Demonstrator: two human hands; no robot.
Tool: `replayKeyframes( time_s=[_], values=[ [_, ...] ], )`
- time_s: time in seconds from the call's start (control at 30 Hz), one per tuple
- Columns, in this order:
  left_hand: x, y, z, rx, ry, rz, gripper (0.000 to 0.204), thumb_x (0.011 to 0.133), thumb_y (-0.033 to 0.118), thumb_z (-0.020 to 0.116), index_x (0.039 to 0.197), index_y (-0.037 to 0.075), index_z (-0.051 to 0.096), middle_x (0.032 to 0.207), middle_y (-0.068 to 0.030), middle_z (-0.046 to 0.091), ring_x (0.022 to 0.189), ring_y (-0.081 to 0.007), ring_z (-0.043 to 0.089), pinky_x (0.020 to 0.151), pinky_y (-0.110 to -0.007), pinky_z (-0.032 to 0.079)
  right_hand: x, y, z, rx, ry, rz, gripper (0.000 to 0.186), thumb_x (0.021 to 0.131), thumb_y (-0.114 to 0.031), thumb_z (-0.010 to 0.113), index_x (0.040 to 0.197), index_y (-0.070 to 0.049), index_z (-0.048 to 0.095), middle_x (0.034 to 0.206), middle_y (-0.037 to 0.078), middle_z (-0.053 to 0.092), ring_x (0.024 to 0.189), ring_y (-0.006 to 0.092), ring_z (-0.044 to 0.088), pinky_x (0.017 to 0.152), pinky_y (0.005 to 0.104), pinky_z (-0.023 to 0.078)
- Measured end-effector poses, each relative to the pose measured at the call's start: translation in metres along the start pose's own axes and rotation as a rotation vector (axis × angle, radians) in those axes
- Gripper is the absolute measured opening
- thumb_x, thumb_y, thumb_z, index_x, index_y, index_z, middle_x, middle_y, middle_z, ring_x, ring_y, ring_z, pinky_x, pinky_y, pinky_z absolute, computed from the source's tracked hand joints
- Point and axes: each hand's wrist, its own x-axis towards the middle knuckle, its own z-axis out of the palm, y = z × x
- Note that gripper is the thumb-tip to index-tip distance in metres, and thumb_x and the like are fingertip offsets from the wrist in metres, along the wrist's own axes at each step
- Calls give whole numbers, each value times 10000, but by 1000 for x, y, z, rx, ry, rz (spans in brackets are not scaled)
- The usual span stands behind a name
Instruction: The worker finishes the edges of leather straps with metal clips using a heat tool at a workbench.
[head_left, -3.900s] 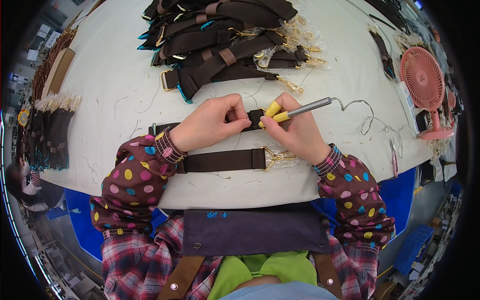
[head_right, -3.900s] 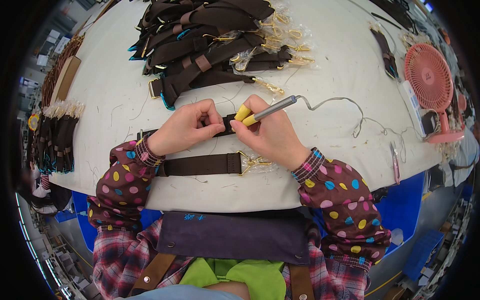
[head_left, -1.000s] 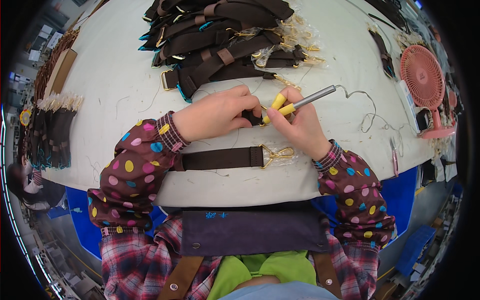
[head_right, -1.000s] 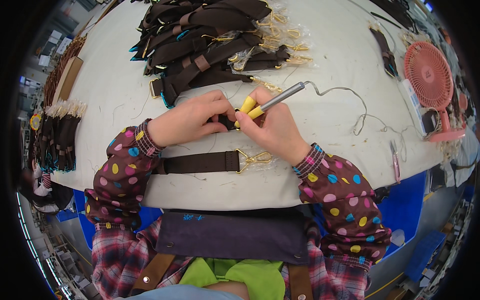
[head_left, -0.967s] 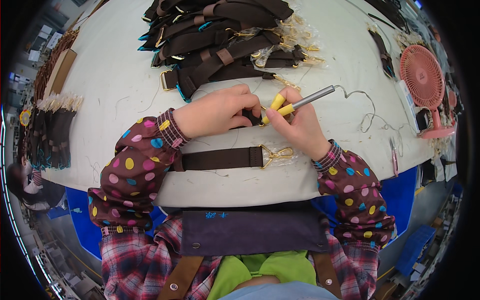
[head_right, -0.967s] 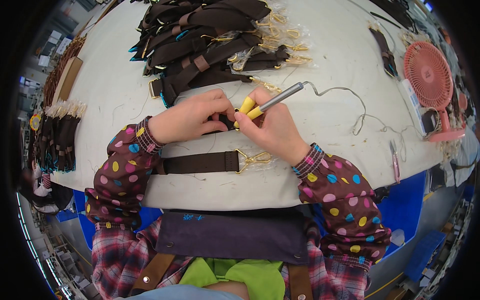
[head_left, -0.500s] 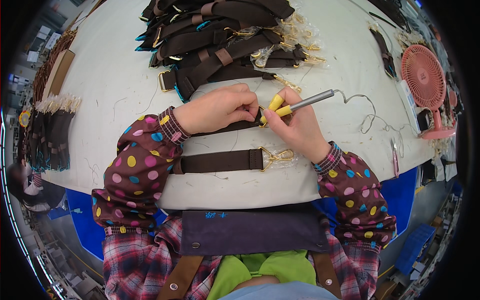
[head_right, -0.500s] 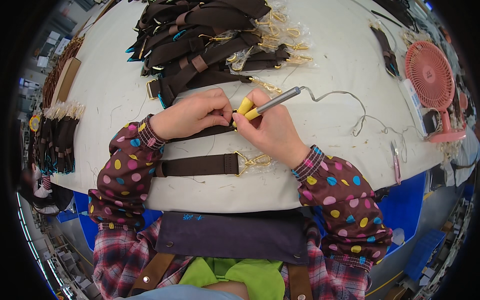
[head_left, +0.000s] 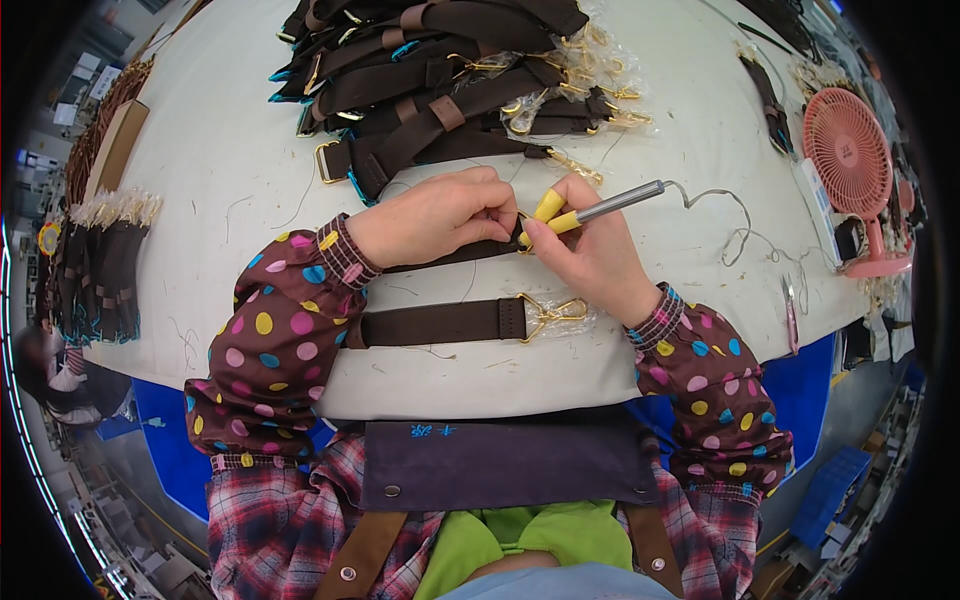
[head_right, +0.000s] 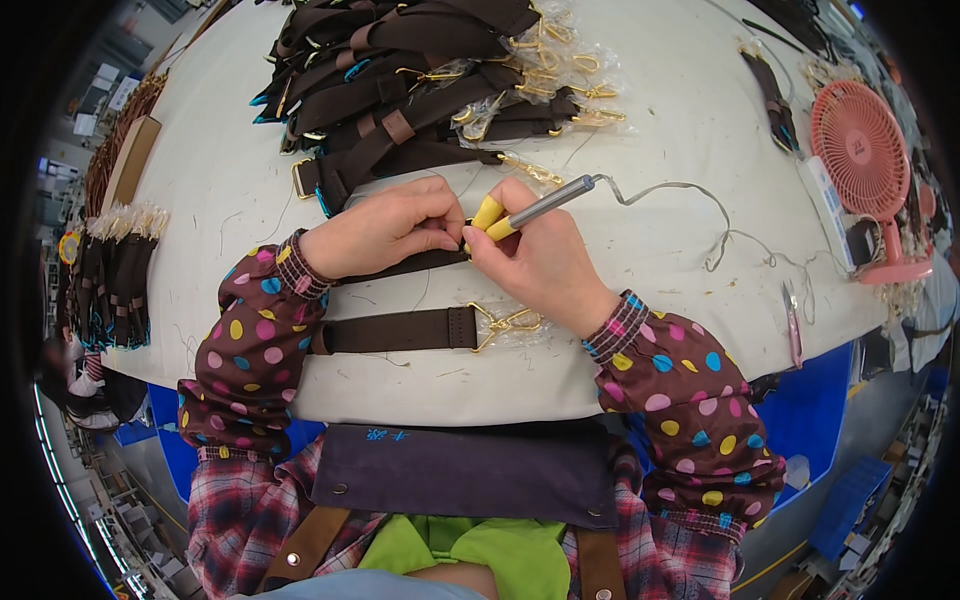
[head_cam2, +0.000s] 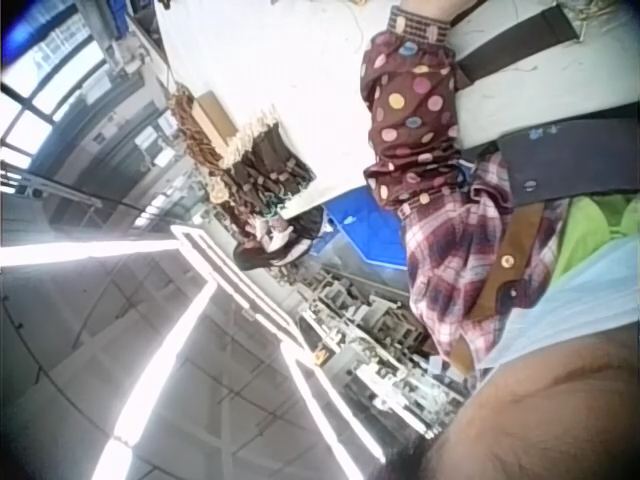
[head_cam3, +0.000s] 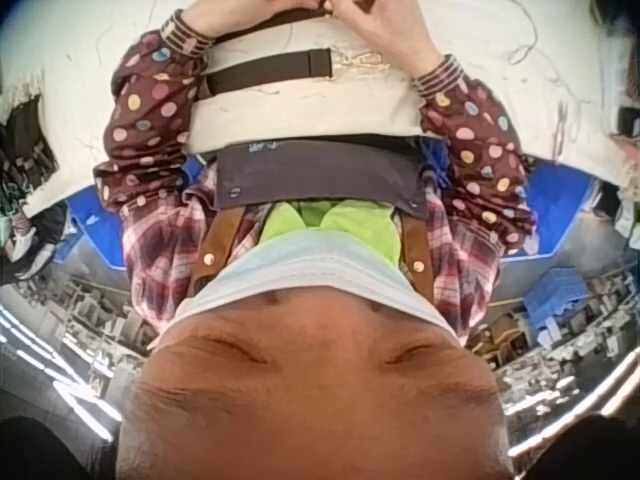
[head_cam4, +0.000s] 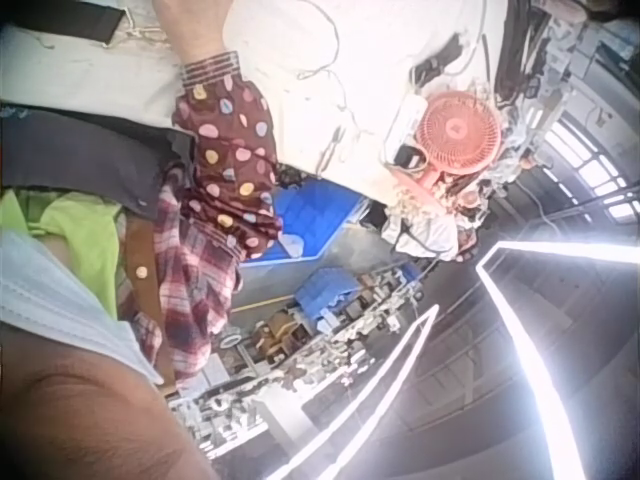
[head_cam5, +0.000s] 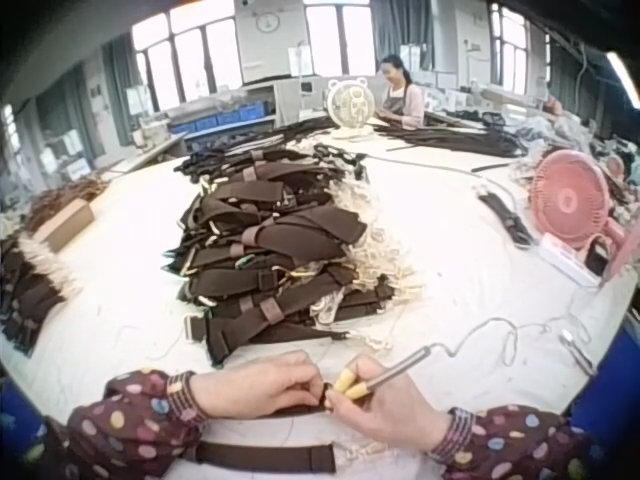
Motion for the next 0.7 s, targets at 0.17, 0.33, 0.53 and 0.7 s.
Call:
replayKeyframes(
  time_s=[0.17,0.33,0.53,0.7],
  values=[
    [-1,-1,1,9,75,95,75,892,62,593,920,25,535,880,-63,559,816,-169,563,699,-281,474,-1,-3,1,-30,-13,-12,186,853,-76,648,883,-24,471,707,37,562,593,77,554,521,224,439],
    [-5,2,-3,-313,62,-298,84,973,118,488,952,43,457,795,-46,585,645,-70,559,532,-210,476,1,-11,1,-11,28,-6,168,878,-49,632,911,-19,470,751,11,543,616,45,548,522,201,434],
    [-5,1,-3,-309,69,-297,93,979,132,475,952,43,461,797,-53,586,640,-80,560,554,-214,484,5,1,6,1,57,-48,184,879,-89,655,910,-26,484,736,4,523,586,37,506,507,200,409],
    [-6,1,-3,-302,72,-288,90,973,123,484,946,40,461,796,-54,585,635,-82,559,551,-216,483,6,0,7,0,44,-12,197,873,-107,669,910,-28,493,742,7,517,576,41,490,501,202,395]
  ],
)
